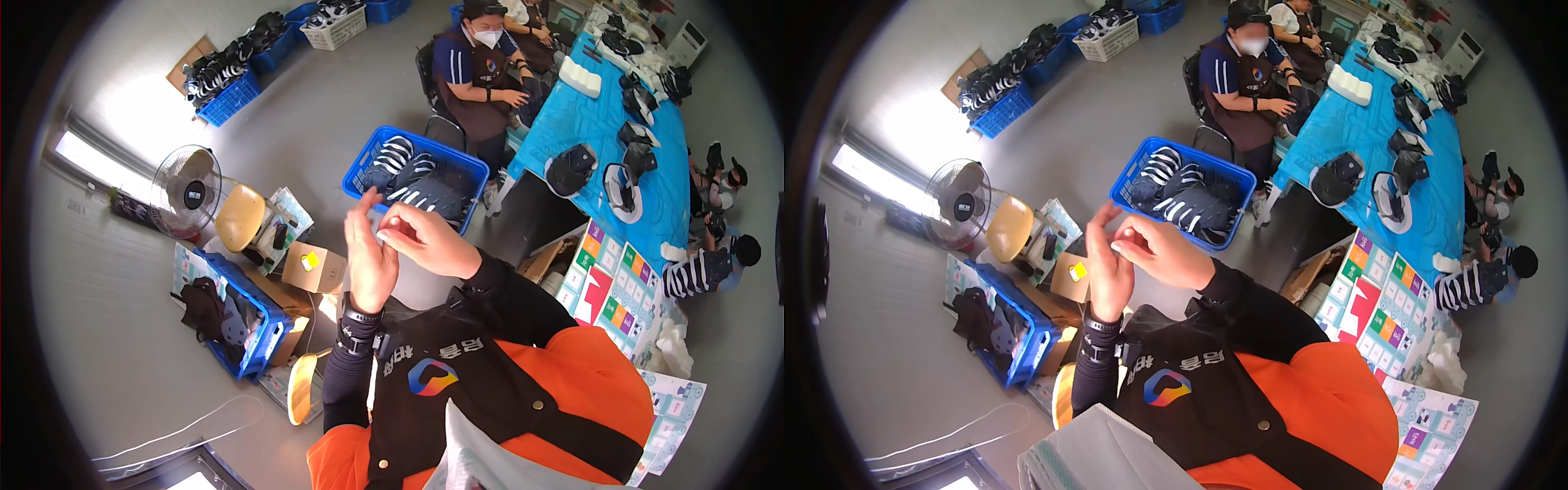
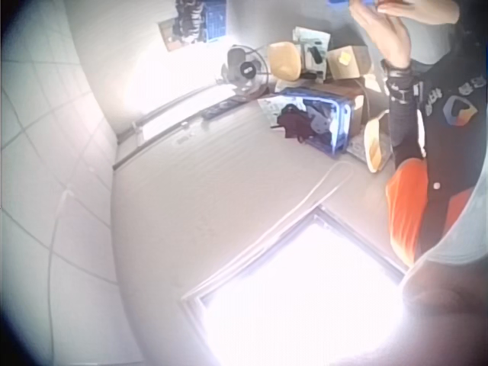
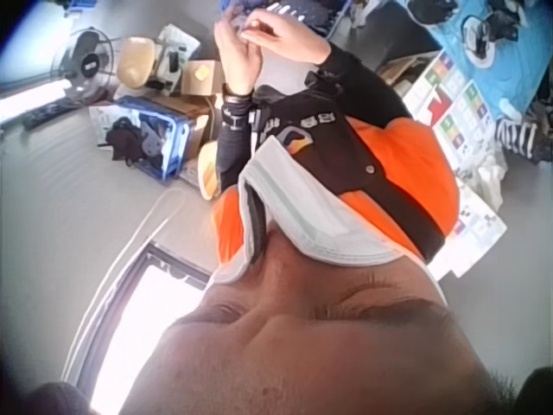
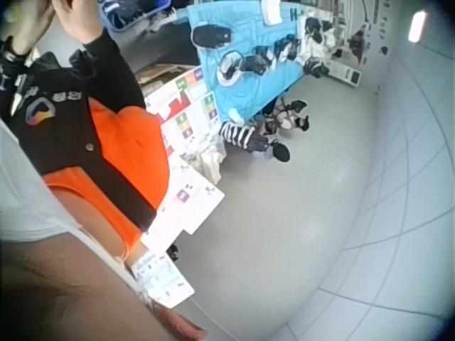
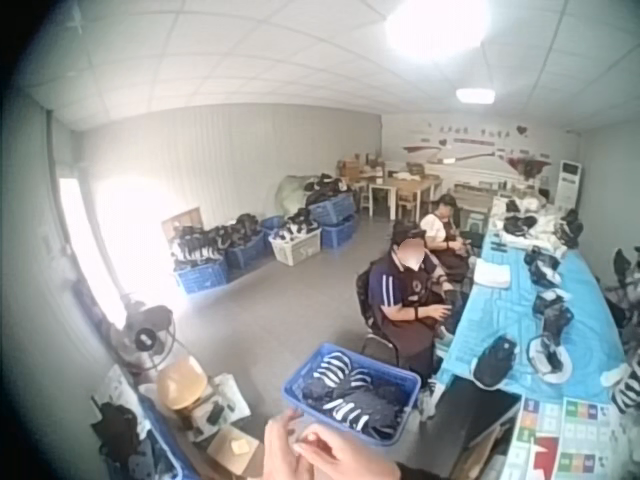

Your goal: The person cleans a shoe upper using a high-pressure air nozzle, moves the shoe to a basket, and later cleans a small circular component.

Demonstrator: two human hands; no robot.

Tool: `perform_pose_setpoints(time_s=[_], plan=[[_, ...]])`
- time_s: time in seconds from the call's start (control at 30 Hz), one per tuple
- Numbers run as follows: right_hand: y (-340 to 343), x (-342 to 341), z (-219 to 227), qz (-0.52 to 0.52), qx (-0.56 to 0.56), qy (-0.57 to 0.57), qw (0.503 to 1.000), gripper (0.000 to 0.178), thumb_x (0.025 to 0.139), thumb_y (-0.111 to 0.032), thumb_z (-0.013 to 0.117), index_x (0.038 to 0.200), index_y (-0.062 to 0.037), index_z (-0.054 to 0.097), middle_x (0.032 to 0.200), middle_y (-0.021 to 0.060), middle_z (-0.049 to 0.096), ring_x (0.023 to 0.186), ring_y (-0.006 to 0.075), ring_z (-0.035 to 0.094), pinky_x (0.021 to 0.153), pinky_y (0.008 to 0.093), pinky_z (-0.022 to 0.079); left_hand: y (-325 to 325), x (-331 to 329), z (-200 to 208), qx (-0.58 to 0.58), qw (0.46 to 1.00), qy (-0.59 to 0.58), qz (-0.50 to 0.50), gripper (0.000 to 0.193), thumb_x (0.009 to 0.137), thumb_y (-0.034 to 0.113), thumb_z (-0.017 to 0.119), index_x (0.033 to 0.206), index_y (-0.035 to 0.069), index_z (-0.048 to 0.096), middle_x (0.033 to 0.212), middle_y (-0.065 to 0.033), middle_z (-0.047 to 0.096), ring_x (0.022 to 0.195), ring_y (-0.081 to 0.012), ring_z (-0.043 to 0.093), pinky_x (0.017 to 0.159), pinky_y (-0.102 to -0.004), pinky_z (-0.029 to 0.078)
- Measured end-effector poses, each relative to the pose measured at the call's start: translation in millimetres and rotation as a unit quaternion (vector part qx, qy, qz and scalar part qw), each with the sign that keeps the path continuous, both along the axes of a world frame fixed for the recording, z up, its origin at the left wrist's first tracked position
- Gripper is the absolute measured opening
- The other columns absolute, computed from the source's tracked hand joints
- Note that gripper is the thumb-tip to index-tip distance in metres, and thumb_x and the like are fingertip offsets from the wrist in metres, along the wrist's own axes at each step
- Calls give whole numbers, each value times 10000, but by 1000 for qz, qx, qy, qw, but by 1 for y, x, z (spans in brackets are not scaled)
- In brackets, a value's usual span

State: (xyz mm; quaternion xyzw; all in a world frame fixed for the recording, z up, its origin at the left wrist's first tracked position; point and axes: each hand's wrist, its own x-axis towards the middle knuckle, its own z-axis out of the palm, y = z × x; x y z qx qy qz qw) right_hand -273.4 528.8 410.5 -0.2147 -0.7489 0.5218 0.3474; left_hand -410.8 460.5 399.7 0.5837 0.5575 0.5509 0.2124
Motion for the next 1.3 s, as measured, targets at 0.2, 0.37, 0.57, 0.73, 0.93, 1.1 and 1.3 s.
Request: perform_pose_setpoints(time_s=[0.2, 0.37, 0.57, 0.73, 0.93, 1.1, 1.3], plan=[[-11, -12, 4, -51, -55, 2, 997, 286, 1068, -243, 545, 943, 3, 622, 789, 119, 662, 746, 221, 668, 681, 336, 499, -5, 4, 21, 146, 922, 313, 176, 636, 808, 9, 751, 1399, 20, 515, 1246, -154, 617, 1173, -364, 579, 1025, -444, 450], [-23, -12, 4, 1, -38, 87, 995, 142, 1081, -137, 525, 1112, -3, 562, 1042, 62, 649, 878, 121, 610, 787, 288, 499, -4, -5, 6, 79, 992, -53, 85, 575, 879, 28, 743, 1401, 51, 504, 1256, -106, 618, 1173, -220, 595, 1011, -390, 478], [-20, -5, 11, 30, -10, 35, 999, 150, 1057, -122, 563, 1148, -2, 556, 971, 82, 649, 865, 163, 645, 769, 296, 508, -7, -12, -9, 6, 901, -402, -166, 604, 921, 162, 787, 1434, 62, 485, 1234, -69, 617, 1065, -147, 614, 950, -314, 528], [-23, -13, 4, -66, -32, 125, 989, 212, 1088, -195, 516, 1089, 2, 595, 846, 86, 630, 712, 186, 609, 661, 316, 486, -10, 13, -1, -54, 903, -404, -134, 433, 1059, 208, 601, 1446, 51, 485, 1244, -17, 611, 1057, -104, 592, 897, -262, 491], [-21, -1, -1, 23, -59, 131, 989, 184, 1081, -178, 538, 1122, -4, 581, 1044, 51, 590, 815, 112, 591, 706, 264, 487, -6, 10, 11, -103, 820, -520, -216, 478, 1076, 298, 545, 1446, 2, 487, 1342, -153, 617, 1240, -233, 587, 1083, -358, 449], [-18, 6, 9, 11, -82, 78, 994, 198, 1046, -180, 597, 1090, 13, 596, 803, 82, 632, 665, 148, 596, 613, 287, 462, -7, 11, 8, -103, 847, -471, -224, 529, 1073, 333, 541, 1462, -14, 450, 1369, -156, 595, 1241, -230, 584, 1086, -366, 446], [-10, 4, 25, -13, -40, 79, 996, 347, 1105, -213, 483, 867, -2, 620, 746, 32, 608, 599, 78, 505, 537, 266, 401, -10, 11, -5, -124, 787, -536, -280, 526, 1092, 330, 504, 1506, 19, 410, 1428, -109, 551, 1296, -209, 543, 1121, -369, 392]])
